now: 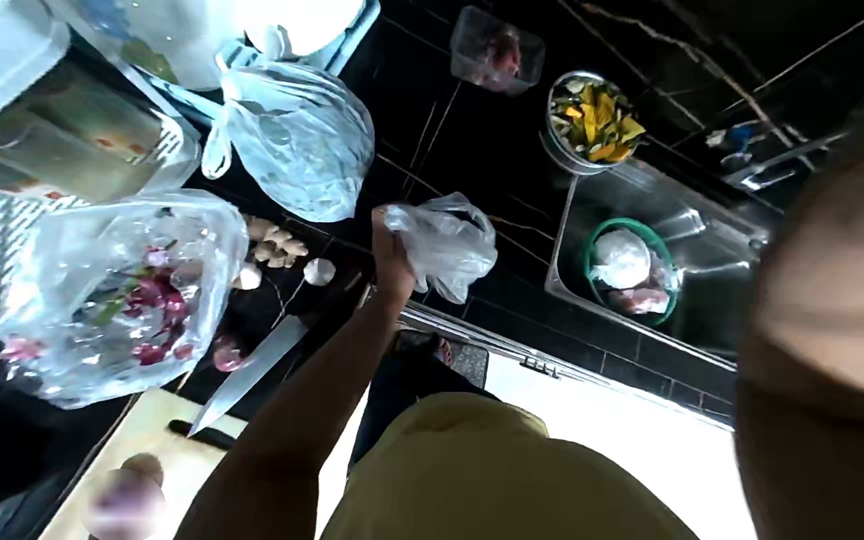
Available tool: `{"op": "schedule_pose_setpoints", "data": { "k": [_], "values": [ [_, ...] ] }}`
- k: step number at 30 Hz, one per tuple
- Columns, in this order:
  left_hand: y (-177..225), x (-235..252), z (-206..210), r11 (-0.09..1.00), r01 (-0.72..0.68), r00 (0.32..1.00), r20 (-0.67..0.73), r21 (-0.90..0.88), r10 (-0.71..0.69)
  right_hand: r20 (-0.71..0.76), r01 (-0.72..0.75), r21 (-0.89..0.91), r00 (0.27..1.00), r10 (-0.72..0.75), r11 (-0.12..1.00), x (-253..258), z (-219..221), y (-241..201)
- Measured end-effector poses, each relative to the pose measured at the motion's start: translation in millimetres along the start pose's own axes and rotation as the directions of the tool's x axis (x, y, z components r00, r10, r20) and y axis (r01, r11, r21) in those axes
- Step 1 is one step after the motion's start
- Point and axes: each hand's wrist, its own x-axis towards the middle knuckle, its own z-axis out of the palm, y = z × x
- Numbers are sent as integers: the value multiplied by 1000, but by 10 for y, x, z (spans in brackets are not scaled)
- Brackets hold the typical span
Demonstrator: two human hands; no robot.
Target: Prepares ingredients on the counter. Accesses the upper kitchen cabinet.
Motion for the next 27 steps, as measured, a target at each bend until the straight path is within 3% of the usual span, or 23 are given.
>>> {"op": "schedule_pose_setpoints", "data": {
  "k": [1,2,4,5,7,10,12,14,15,17,19,21,24,27],
  "values": [
    [-83,16,-84,980,-73,991,121,187,51,77,36,-165,997,-24,986,362,429,-265],
    [-126,15,-191,926,-157,966,249,344,71,230,-44,-296,966,116,954,687,806,-613],
    [-122,-76,-391,794,-263,921,388,548,37,261,134,-255,963,-65,958,745,1561,-367],
    [-102,-147,-476,740,-294,913,408,604,30,276,165,-198,955,-106,966,578,1829,-86],
    [-93,-299,-634,651,-408,884,456,639,107,323,92,-93,945,-58,991,187,2228,321],
    [-30,-491,-756,537,-622,739,653,569,165,473,-35,-126,876,91,991,-150,2586,502],
    [5,-544,-762,448,-682,661,750,578,39,617,-85,-267,751,238,960,-163,2618,460],
    [93,-530,-741,414,-603,653,720,682,-234,713,-163,-372,579,394,914,-56,2536,402],
    [138,-506,-723,391,-547,649,670,740,-360,714,-190,-393,553,429,900,-11,2496,393],
    [179,-484,-702,368,-468,647,595,803,-476,632,-217,-397,640,437,892,28,2468,379],
    [215,-487,-676,375,-437,653,575,817,-492,507,-233,-394,751,422,889,70,2517,386],
    [209,-492,-642,397,-451,685,595,799,-421,418,-269,-422,790,449,866,159,2610,433],
    [161,-451,-539,429,-441,748,587,788,-309,415,-245,-467,788,455,849,246,2720,571],
    [90,-359,-422,463,-420,780,571,781,-255,386,-73,-399,891,240,914,279,2711,580]
  ]
}}
